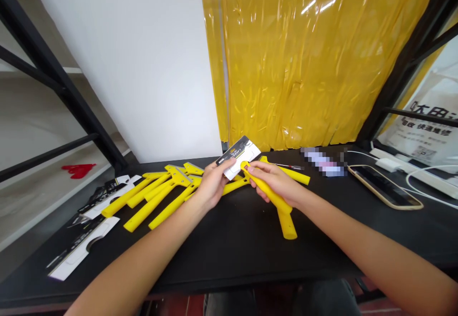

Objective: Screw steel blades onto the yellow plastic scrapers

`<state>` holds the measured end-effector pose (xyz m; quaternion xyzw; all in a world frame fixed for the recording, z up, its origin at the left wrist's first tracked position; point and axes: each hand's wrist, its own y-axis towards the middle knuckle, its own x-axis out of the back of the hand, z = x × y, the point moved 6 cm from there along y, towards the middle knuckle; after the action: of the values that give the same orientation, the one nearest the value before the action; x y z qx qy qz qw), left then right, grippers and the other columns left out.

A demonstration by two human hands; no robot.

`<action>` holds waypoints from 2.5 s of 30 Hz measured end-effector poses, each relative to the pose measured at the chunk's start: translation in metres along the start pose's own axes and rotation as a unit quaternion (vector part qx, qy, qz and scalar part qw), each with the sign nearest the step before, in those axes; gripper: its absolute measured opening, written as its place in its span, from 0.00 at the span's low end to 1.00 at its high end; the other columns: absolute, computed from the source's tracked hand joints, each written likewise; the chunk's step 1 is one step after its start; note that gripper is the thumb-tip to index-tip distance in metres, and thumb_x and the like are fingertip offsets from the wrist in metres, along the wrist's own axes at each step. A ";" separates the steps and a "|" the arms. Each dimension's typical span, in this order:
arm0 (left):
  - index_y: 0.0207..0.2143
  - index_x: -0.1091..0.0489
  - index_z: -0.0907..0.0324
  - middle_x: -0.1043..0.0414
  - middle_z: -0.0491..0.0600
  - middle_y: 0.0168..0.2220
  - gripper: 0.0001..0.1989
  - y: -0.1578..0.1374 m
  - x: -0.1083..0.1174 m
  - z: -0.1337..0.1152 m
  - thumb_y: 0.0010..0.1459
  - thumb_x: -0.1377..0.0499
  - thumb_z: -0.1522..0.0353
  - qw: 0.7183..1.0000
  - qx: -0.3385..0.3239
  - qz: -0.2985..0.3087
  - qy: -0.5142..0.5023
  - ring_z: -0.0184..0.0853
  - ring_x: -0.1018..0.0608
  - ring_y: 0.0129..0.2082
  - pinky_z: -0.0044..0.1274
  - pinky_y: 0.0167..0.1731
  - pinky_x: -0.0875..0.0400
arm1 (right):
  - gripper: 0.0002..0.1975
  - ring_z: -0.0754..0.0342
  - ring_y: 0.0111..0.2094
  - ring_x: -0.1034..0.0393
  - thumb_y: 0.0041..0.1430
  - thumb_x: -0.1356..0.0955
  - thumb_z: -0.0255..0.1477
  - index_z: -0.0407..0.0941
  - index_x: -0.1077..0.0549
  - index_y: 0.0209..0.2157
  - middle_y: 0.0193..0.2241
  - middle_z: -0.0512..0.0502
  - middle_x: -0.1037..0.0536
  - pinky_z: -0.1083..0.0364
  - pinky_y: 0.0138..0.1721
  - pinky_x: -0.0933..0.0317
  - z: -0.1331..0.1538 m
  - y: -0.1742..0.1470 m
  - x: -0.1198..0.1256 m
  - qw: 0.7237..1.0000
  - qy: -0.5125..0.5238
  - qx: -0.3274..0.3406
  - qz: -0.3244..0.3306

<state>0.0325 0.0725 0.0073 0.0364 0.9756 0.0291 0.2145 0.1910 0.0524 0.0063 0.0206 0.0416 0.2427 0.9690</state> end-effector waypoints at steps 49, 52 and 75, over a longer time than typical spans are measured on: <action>0.26 0.27 0.60 0.28 0.46 0.25 0.12 0.028 0.047 -0.035 0.52 0.32 0.61 0.910 0.038 0.166 0.378 0.31 0.26 0.25 0.25 0.31 0.33 | 0.16 0.65 0.17 0.38 0.64 0.32 0.44 0.44 0.30 0.40 0.28 0.54 0.29 0.62 0.14 0.48 -0.005 0.002 0.026 0.954 -0.237 -0.048 0.175; 0.28 0.27 0.60 0.28 0.45 0.26 0.13 0.031 0.046 -0.040 0.52 0.33 0.60 0.932 -0.012 0.112 0.344 0.31 0.27 0.25 0.24 0.30 0.34 | 0.17 0.65 0.17 0.36 0.63 0.32 0.44 0.44 0.31 0.42 0.28 0.54 0.29 0.62 0.15 0.46 -0.006 0.002 0.022 0.962 -0.209 -0.050 0.168; 0.30 0.20 0.60 0.21 0.48 0.29 0.12 0.027 0.048 -0.054 0.52 0.34 0.59 0.937 -0.023 0.043 0.347 0.35 0.24 0.29 0.25 0.31 0.34 | 0.21 0.61 0.23 0.35 0.61 0.32 0.49 0.44 0.31 0.37 0.26 0.54 0.31 0.60 0.23 0.43 -0.025 -0.017 -0.040 0.925 -0.255 -0.045 0.278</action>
<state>-0.0319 0.1012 0.0383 0.0608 0.9860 0.0713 -0.1377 0.1616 0.0193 -0.0164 0.0492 -0.2250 0.4909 0.8402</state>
